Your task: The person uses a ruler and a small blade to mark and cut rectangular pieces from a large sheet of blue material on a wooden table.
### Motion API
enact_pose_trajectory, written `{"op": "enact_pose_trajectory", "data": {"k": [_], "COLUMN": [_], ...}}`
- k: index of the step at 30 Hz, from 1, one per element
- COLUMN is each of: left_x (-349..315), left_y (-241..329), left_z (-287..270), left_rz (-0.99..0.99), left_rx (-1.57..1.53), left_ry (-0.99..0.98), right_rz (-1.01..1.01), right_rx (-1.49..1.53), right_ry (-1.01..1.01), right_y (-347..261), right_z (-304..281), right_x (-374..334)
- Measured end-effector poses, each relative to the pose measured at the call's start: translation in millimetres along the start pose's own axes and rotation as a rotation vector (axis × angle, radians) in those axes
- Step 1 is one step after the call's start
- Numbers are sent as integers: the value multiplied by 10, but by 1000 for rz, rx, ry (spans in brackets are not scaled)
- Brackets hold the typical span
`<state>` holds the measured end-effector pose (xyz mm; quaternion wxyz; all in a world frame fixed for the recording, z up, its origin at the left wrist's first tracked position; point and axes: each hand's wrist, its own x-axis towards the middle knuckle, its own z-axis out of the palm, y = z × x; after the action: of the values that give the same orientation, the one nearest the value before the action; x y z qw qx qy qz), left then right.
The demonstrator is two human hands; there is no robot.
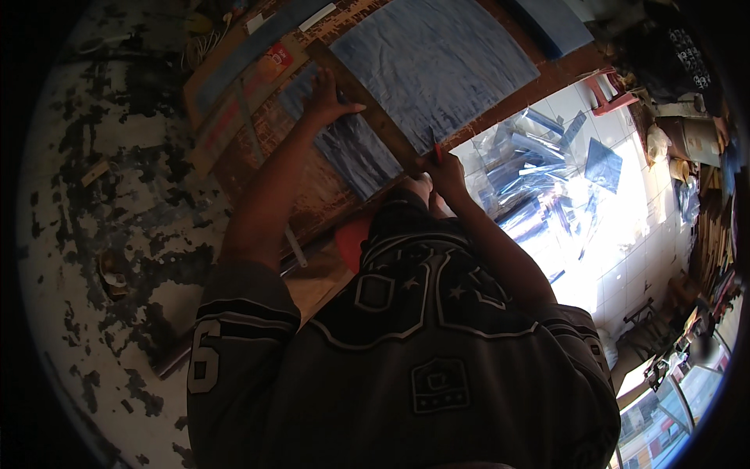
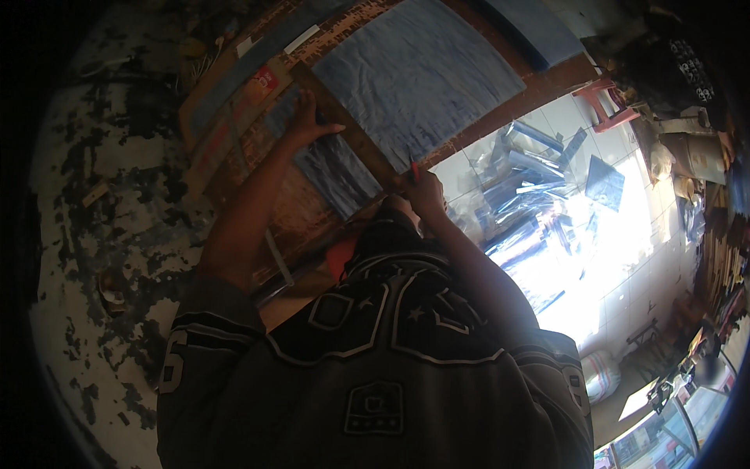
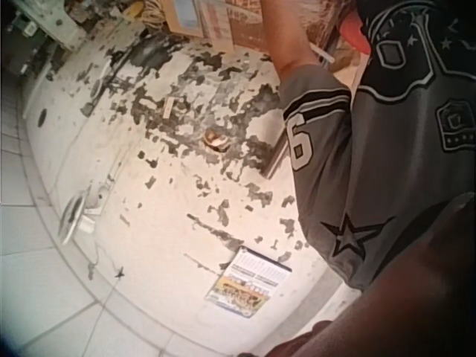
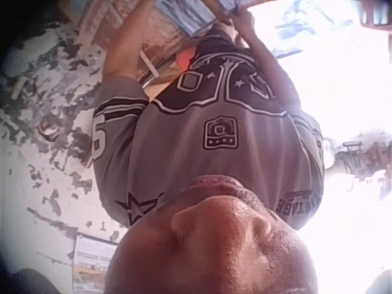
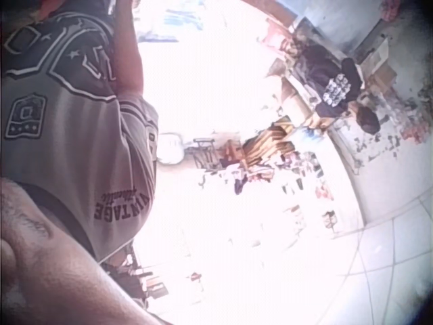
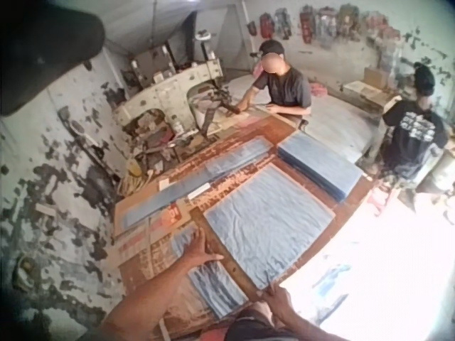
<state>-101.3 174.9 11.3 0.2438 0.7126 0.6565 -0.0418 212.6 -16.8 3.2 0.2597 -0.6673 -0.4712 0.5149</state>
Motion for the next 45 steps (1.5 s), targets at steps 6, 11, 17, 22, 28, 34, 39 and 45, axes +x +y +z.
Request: {"op": "enact_pose_trajectory", "data": {"k": [6, 11, 17, 22, 28, 34, 39, 45], "left_x": [18, 16, -32, -80, -79, -14, -7, -77], "left_y": [-36, -23, 94, 142, 158, 172, -126, 143], "left_z": [21, 9, -83, -132, -135, -70, 36, -58], "left_rz": [4, 10, -22, -40, -56, -13, 26, -29], "left_rx": [-25, -20, 39, 52, 54, -15, -55, -49], "left_ry": [2, 16, -39, -41, -45, -33, 39, -35], "right_rz": [-27, -31, 17, 2, -47, -56, -50, -11], "right_rx": [-19, -50, 32, 24, -58, -60, -98, -64], "right_ry": [23, 22, -43, 1, 15, 11, -21, -70], "right_y": [-5, 22, 11, -30, -33, 138, -5, 12], "right_z": [7, 0, -30, 1, 1, 30, 55, -46], "right_x": [-7, 27, 16, -29, -12, 91, 61, 71]}}
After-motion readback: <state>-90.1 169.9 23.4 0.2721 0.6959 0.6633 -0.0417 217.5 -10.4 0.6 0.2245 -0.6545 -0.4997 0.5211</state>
